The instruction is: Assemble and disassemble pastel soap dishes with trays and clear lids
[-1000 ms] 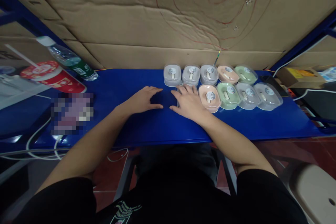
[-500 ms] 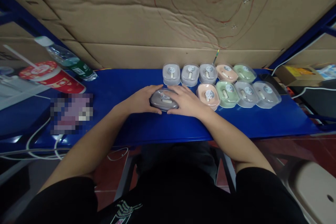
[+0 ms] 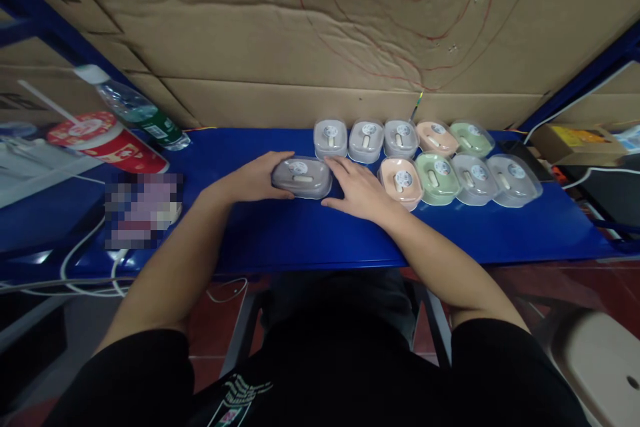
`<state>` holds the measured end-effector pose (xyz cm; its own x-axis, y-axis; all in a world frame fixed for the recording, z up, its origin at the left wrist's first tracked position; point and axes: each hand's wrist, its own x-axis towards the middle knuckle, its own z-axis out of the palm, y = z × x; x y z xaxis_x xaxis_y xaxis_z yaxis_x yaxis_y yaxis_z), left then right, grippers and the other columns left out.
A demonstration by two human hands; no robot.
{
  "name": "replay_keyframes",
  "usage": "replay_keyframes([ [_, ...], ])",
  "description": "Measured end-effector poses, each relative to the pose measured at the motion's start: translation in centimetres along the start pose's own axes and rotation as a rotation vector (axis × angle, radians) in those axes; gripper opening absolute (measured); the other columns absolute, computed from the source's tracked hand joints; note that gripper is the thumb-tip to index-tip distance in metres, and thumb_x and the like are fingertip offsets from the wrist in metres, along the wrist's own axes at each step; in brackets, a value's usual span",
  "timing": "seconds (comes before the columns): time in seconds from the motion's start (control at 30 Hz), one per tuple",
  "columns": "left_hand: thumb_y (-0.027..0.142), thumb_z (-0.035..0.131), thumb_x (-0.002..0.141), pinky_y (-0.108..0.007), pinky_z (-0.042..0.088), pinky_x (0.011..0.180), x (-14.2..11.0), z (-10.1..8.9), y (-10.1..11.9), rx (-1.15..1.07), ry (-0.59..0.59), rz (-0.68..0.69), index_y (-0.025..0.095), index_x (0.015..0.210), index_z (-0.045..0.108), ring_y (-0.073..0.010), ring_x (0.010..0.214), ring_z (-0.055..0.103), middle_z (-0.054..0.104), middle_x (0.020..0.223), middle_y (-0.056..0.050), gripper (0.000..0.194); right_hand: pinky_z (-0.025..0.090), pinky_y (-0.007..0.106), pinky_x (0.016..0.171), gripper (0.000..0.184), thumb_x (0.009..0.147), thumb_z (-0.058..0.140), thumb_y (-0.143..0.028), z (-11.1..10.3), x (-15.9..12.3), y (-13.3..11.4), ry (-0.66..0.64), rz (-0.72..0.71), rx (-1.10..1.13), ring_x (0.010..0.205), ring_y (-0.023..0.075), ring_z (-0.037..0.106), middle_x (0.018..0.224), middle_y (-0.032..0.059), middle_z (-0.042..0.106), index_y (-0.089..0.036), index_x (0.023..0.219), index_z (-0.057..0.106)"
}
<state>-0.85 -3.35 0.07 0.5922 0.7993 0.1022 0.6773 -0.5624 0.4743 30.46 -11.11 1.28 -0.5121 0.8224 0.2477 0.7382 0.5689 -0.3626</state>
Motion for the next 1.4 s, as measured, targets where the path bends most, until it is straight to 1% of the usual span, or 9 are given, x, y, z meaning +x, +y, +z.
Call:
replay_keyframes([
  [0.17,0.069,0.094,0.061,-0.054,0.038,0.129,-0.9,-2.8,-2.6,0.14,-0.017,-0.304,0.015,0.175,0.033,-0.0473,0.157,0.045,0.046,0.171,-0.025,0.14,0.044,0.067,0.128,0.096,0.094,0.08,-0.05,0.1,-0.1,-0.3,-0.055,-0.022,-0.01,0.158,0.045,0.047,0.174,0.0218,0.044,-0.019,0.174,0.036],
  [0.3,0.084,0.085,0.065,-0.059,0.043,0.123,-1.1,-2.9,-2.0,0.217,0.009,-0.452,0.015,0.174,0.035,-0.0519,0.151,0.05,0.05,0.164,-0.028,0.138,0.045,0.067,0.127,0.094,0.094,0.08,-0.049,0.6,-0.1,-0.2,-0.1,-0.063,-0.024,0.158,0.0454,0.047,0.175,0.0236,0.043,-0.017,0.173,0.039],
  [0.4,0.087,0.084,0.063,-0.062,0.039,0.126,-0.8,-2.1,-0.5,0.195,0.011,-0.398,0.012,0.173,0.035,-0.0546,0.154,0.044,0.045,0.167,-0.031,0.142,0.046,0.067,0.125,0.094,0.094,0.081,-0.049,0.9,-0.1,0.0,-0.08,-0.084,-0.021,0.157,0.0452,0.049,0.174,0.0241,0.044,-0.017,0.172,0.039],
  [0.5,0.083,0.084,0.068,-0.061,0.035,0.13,-0.4,-1.2,1.0,0.114,-0.002,-0.225,0.014,0.172,0.038,-0.0507,0.158,0.039,0.041,0.17,-0.027,0.133,0.047,0.068,0.125,0.093,0.094,0.081,-0.049,1.1,-0.1,0.2,-0.043,-0.088,-0.021,0.156,0.0445,0.05,0.173,0.0223,0.046,-0.02,0.172,0.04],
  [0.67,0.067,0.086,0.076,-0.057,0.045,0.126,-0.3,-0.1,2.8,0.019,0.012,0.025,0.028,0.165,0.052,-0.0396,0.145,0.056,0.057,0.157,-0.015,0.103,0.045,0.068,0.126,0.09,0.093,0.081,-0.047,1.0,-0.1,0.1,-0.005,-0.082,-0.016,0.155,0.044,0.051,0.17,0.0218,0.049,-0.02,0.17,0.043],
  [1.0,0.06,0.084,0.081,-0.057,0.047,0.126,-0.1,0.7,3.8,-0.152,0.035,0.275,0.029,0.151,0.066,-0.0352,0.145,0.06,0.064,0.155,-0.014,0.078,0.038,0.069,0.13,0.108,0.09,0.083,-0.055,0.5,0.2,0.1,0.08,-0.089,-0.018,0.161,0.0466,0.042,0.173,0.023,0.045,-0.02,0.176,0.029],
  [1.2,0.067,0.073,0.092,-0.048,0.053,0.118,-0.4,-1.0,2.4,-0.185,0.232,0.249,0.023,0.143,0.07,-0.0324,0.137,0.067,0.07,0.15,-0.014,0.068,0.047,0.068,0.124,0.12,0.094,0.077,-0.044,1.1,0.2,0.7,0.023,-0.046,0.023,0.156,0.0465,0.05,0.174,0.0255,0.044,-0.018,0.18,-0.003],
  [1.3,0.072,0.058,0.101,-0.041,0.061,0.097,-0.4,-1.4,1.3,-0.224,0.387,0.066,0.019,0.131,0.074,-0.0278,0.107,0.079,0.081,0.125,-0.014,0.063,0.049,0.068,0.122,0.104,0.098,0.074,-0.046,1.0,0.1,0.8,-0.04,-0.062,-0.016,0.151,0.0452,0.057,0.169,0.0243,0.052,-0.017,0.18,0.016],
  [1.4,0.073,0.04,0.108,-0.036,0.06,0.078,-0.2,-1.4,0.5,-0.237,0.504,-0.156,0.019,0.115,0.075,-0.0214,0.074,0.077,0.084,0.103,-0.011,0.064,0.048,0.069,0.122,0.078,0.101,0.072,-0.043,0.8,0.1,0.7,-0.08,-0.088,-0.076,0.153,0.0436,0.055,0.172,0.0195,0.05,-0.022,0.17,0.044],
])
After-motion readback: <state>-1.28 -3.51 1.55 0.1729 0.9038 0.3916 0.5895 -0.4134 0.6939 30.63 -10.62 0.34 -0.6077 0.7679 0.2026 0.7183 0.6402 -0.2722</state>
